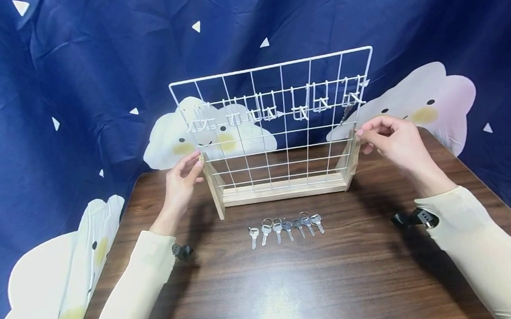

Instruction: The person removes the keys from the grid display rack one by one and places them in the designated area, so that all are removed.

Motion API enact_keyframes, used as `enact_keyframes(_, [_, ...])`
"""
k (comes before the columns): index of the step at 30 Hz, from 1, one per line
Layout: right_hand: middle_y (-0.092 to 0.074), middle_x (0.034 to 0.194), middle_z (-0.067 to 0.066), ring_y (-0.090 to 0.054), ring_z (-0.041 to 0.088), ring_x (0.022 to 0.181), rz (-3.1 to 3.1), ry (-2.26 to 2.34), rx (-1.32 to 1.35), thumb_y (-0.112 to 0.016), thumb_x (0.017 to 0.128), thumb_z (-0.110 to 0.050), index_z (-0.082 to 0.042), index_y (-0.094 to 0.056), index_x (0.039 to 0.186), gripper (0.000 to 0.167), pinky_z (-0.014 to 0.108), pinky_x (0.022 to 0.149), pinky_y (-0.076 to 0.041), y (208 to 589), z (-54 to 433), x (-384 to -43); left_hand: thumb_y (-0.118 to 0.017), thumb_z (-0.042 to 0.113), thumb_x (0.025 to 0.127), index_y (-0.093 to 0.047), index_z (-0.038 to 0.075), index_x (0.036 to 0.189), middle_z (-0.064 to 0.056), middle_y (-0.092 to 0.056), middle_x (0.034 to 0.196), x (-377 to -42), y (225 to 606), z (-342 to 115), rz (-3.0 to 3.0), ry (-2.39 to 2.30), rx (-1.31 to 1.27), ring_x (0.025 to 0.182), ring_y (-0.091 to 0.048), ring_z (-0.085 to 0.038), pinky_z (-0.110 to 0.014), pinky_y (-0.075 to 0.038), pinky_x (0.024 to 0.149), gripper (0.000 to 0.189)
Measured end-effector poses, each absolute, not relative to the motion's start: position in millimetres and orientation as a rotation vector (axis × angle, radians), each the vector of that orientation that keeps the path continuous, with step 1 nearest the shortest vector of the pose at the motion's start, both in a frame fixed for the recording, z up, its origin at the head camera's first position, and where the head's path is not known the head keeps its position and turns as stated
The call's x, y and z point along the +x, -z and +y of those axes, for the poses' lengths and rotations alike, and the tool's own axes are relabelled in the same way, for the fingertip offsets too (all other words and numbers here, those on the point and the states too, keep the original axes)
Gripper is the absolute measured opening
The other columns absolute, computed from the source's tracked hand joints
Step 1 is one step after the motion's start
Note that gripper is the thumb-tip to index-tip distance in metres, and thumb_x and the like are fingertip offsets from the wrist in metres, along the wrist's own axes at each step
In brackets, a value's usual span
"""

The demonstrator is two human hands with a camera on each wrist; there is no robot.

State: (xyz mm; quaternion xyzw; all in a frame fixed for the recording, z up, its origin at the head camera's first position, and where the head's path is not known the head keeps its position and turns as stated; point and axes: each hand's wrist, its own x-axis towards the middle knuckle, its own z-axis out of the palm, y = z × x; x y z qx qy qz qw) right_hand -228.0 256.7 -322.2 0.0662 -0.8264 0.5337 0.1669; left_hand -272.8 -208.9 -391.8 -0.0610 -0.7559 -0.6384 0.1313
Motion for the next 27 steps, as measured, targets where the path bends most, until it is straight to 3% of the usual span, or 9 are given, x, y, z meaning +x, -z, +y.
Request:
enact_keyframes(10, [-0.075,0.080,-0.007,-0.066,0.007,0.054,-2.070,-1.817,0.233,-0.073,0.090,-0.009,-0.006,-0.072,0.101,0.011,0.016,0.048,-0.054,314,252,-238,-0.069,0.028,0.095,-0.062,0.008,0.135,-0.014,-0.062,0.139,-273,391,-209,-2.194,1.855,-0.171,0.109,-0.065,-0.005,-0.023,-0.063,0.078,0.044])
enact_keyframes(20, [-0.079,0.087,-0.008,-0.068,0.007,0.054,-1.893,-2.001,0.309,-0.070,0.091,-0.004,-0.003,-0.070,0.105,0.013,0.013,0.047,-0.052,316,246,-247,-0.069,0.027,0.095,-0.062,0.008,0.134,-0.014,-0.062,0.139,-273,392,-209,-2.190,1.860,-0.181,0.109,-0.065,-0.005,-0.028,-0.064,0.080,0.044])
enact_keyframes(27, [-0.079,0.083,-0.005,-0.067,0.008,0.052,-1.796,-2.100,0.319,-0.074,0.088,-0.001,-0.006,-0.072,0.100,0.013,0.013,0.042,-0.047,316,243,-250,-0.069,0.027,0.095,-0.062,0.008,0.135,-0.016,-0.062,0.138,-273,392,-209,-2.198,1.854,-0.185,0.107,-0.066,-0.005,-0.039,-0.064,0.086,0.044])
